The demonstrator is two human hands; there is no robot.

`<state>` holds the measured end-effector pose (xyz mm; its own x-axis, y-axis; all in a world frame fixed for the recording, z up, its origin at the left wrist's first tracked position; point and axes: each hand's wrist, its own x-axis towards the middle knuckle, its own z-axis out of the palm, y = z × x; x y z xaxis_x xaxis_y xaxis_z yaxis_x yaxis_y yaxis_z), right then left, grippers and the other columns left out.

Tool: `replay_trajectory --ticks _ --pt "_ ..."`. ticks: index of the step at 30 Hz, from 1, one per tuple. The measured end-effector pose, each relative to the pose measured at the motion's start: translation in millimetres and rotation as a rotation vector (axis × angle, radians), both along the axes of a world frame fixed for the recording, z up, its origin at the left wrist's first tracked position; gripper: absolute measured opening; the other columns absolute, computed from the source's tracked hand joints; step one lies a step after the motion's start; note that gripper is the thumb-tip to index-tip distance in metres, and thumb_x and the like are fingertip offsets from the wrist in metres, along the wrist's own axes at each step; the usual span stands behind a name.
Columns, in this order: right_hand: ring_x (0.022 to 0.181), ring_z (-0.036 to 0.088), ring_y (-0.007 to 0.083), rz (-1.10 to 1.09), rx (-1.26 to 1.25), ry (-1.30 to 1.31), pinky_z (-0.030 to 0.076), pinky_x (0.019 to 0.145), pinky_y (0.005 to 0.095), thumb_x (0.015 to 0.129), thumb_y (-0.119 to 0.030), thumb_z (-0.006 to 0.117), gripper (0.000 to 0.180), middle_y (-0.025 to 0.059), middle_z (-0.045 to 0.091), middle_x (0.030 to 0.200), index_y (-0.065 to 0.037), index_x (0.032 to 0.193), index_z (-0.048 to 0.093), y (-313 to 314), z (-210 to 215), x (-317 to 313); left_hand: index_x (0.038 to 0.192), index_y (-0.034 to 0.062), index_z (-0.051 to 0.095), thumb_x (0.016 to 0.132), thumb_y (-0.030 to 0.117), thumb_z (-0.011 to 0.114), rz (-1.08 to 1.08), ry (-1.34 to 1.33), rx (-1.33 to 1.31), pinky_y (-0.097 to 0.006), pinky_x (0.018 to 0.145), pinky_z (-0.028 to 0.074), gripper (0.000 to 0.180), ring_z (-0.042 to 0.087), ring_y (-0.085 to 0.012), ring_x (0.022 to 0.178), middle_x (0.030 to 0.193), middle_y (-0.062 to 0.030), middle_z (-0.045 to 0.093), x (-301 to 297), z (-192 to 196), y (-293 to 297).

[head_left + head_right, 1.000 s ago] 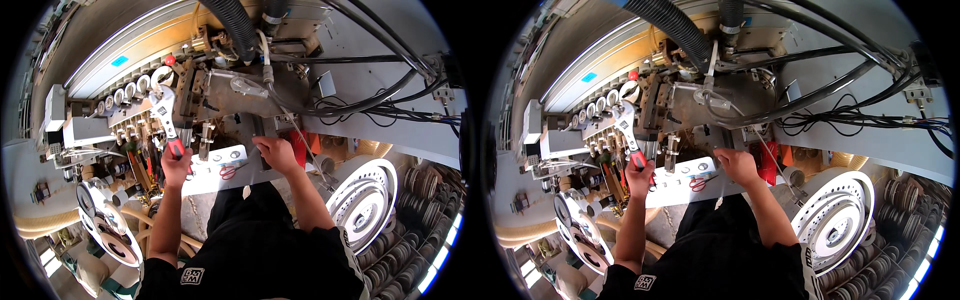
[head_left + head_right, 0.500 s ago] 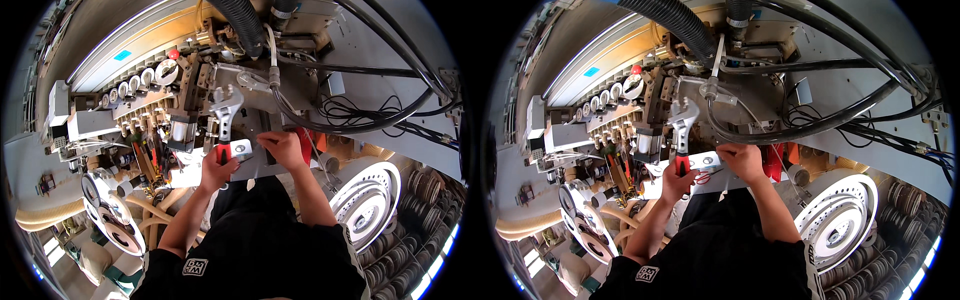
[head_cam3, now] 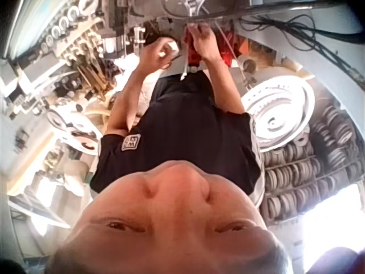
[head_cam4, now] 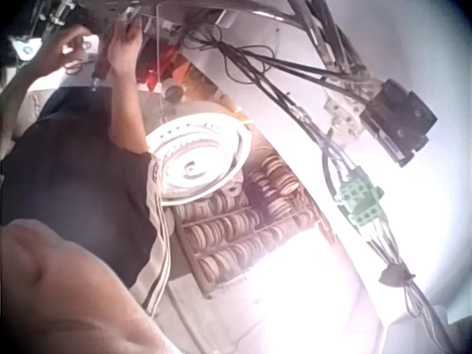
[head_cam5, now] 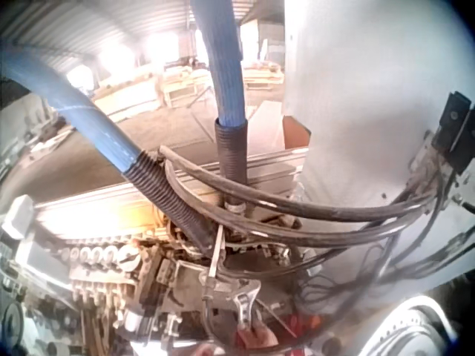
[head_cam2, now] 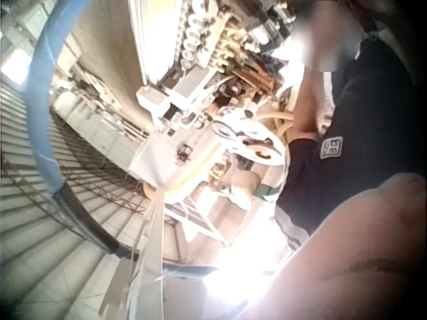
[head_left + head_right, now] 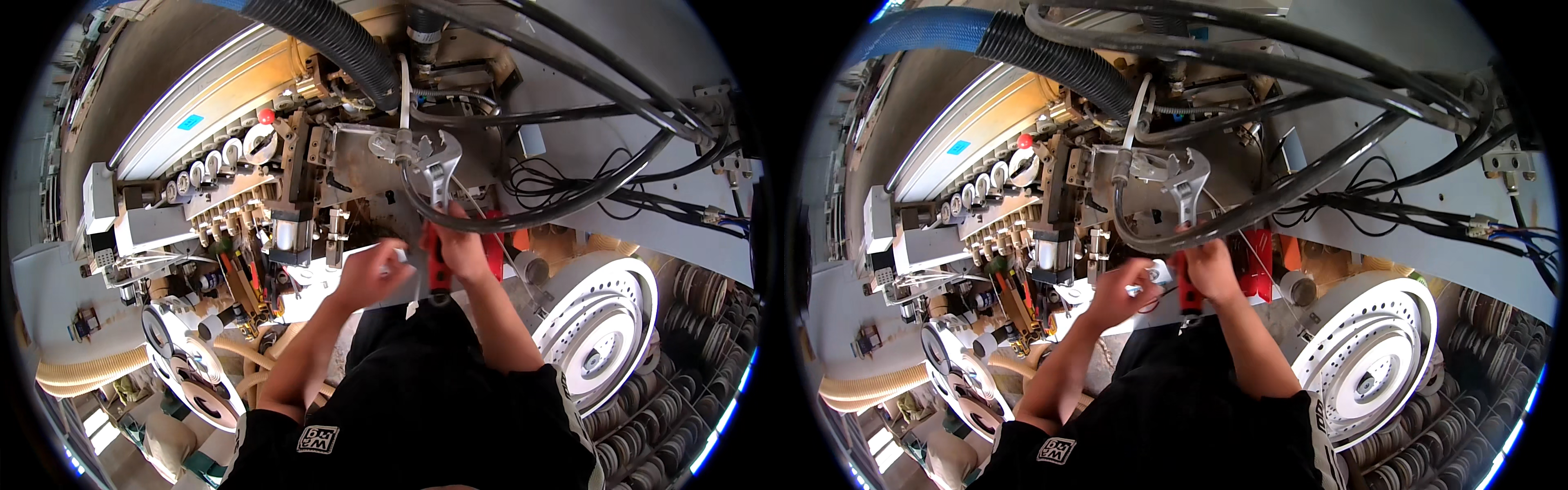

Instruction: The person wipes a machine component with a cloth, uses an adjustable wrench to manipulate parts, and handles a power drill while working on an edge banding machine.

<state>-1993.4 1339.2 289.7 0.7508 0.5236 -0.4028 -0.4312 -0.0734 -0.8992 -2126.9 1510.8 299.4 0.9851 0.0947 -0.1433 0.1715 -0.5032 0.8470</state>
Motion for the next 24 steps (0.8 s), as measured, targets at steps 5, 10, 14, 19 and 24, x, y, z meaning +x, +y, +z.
replay_trajectory --ticks 5,10,14,19,24 --pt "0.057 0.058 0.0125 -0.019 -0.137 0.015 0.047 0.052 0.0279 0.109 -0.033 0.054 0.031 0.0039 0.06 0.073 -0.004 0.101 0.058 -16 23 77 0.104 0.0082 0.069 0.095 0.014 0.073 0.584 0.038 0.147 -0.027 0.06 0.053 0.012 0.067 -0.0114 0.066 0.078 -0.0068 0.072 -34 -27 104" --pt "0.053 0.058 0.013 0.094 -0.118 -0.001 0.045 0.048 0.0297 0.107 -0.034 0.054 0.033 0.0032 0.059 0.068 -0.003 0.097 0.059 -3 10 152 0.097 0.0032 0.067 0.094 0.007 0.072 0.733 -0.049 -0.2 -0.019 0.056 0.043 0.007 0.053 0.0002 0.063 0.073 0.0047 0.063 -56 -52 136" --pt "0.053 0.057 0.0123 0.214 -0.242 -0.097 0.046 0.049 0.0288 0.107 -0.036 0.056 0.035 0.0034 0.059 0.071 -0.002 0.103 0.063 11 7 185 0.095 0.0032 0.066 0.092 0.003 0.073 0.678 -0.132 -0.119 -0.017 0.056 0.039 0.007 0.05 0.0029 0.063 0.073 0.008 0.061 -65 -70 138" --pt "0.053 0.054 0.0102 0.271 -0.337 -0.14 0.043 0.049 0.0269 0.105 -0.038 0.059 0.039 0.0016 0.059 0.074 -0.001 0.111 0.067 16 17 208 0.093 0.0032 0.065 0.09 0.001 0.071 0.679 -0.137 -0.066 -0.018 0.053 0.036 0.007 0.047 0.003 0.059 0.067 0.0086 0.058 -57 -61 133" --pt "0.055 0.053 0.0088 0.334 -0.339 -0.055 0.041 0.05 0.025 0.106 -0.037 0.058 0.037 0.001 0.059 0.073 -0.002 0.108 0.067 13 19 227 0.093 0.0035 0.065 0.089 0.002 0.072 0.659 -0.132 -0.045 -0.018 0.053 0.037 0.008 0.047 0.0025 0.058 0.067 0.0075 0.058 -58 -60 134"
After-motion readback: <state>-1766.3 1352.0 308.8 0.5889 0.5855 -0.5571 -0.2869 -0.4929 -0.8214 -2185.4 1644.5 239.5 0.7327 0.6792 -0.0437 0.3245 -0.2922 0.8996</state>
